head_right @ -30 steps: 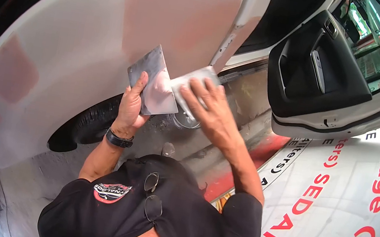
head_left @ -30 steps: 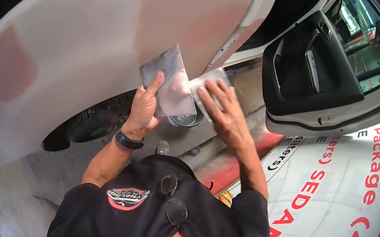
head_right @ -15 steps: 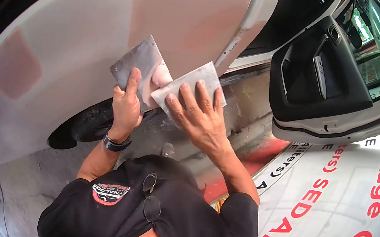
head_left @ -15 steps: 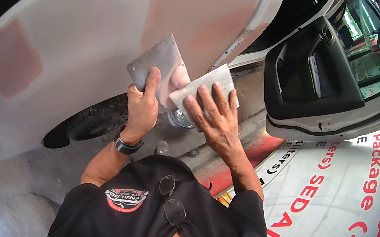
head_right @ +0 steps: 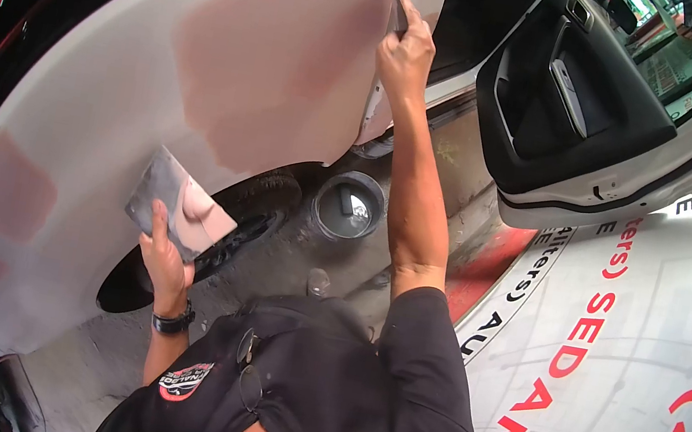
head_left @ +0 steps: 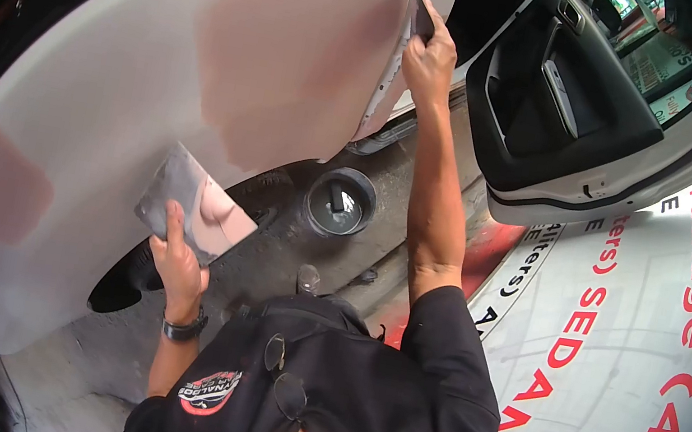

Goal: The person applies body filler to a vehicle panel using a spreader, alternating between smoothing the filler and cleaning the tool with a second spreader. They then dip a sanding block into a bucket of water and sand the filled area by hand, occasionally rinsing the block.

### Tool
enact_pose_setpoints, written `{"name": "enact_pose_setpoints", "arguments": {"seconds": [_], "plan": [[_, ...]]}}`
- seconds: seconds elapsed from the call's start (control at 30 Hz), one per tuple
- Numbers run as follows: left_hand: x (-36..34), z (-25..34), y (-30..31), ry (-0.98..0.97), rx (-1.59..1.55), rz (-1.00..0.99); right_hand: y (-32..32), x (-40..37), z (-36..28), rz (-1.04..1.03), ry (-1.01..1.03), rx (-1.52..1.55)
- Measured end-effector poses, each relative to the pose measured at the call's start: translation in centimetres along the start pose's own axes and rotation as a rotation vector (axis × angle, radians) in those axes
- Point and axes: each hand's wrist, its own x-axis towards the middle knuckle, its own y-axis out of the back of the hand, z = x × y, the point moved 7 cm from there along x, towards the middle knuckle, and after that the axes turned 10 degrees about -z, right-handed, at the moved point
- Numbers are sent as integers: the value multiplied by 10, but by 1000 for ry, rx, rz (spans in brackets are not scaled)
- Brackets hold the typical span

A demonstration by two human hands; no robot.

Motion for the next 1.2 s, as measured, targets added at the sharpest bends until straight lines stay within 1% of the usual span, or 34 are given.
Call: {"name": "enact_pose_setpoints", "arguments": {"seconds": [0.13, 0.23, 0.33, 0.47, 0.5, 0.6, 0.67, 0.73, 0.83, 0.93, 1.03, 1.2], "plan": [[-7, -23, 9, 67, 15, -42, -7, 11, -4, 71, 81, -38], [-7, -31, 15, 69, 103, -87, -10, 8, -13, 74, 76, 6], [-4, -40, 22, 83, 160, -112, -15, 8, -9, 61, 55, -13], [-1, -42, 27, 85, 228, -155, -20, 2, -19, 70, 94, -155], [1, -46, 28, 82, 193, -153, -21, -1, -23, 27, 2, -98], [3, -50, 31, 111, 168, -128, -29, -12, -33, -2, 22, -228], [3, -50, 30, 124, 123, -119, -39, -22, -36, -34, 72, -199], [2, -42, 23, 122, 26, -123, -47, -39, -52, -60, 85, -225], [1, -19, 9, 207, -202, -67, -64, -69, -64, -85, 128, -257], [1, -12, 11, 180, -116, -100, -83, -100, -71, -107, 154, -268], [2, -21, 19, 209, -223, -96, -104, -131, -70, -129, 149, -297], [3, -13, 17, 212, -236, -84, -129, -172, -69, -140, 168, -314]]}}
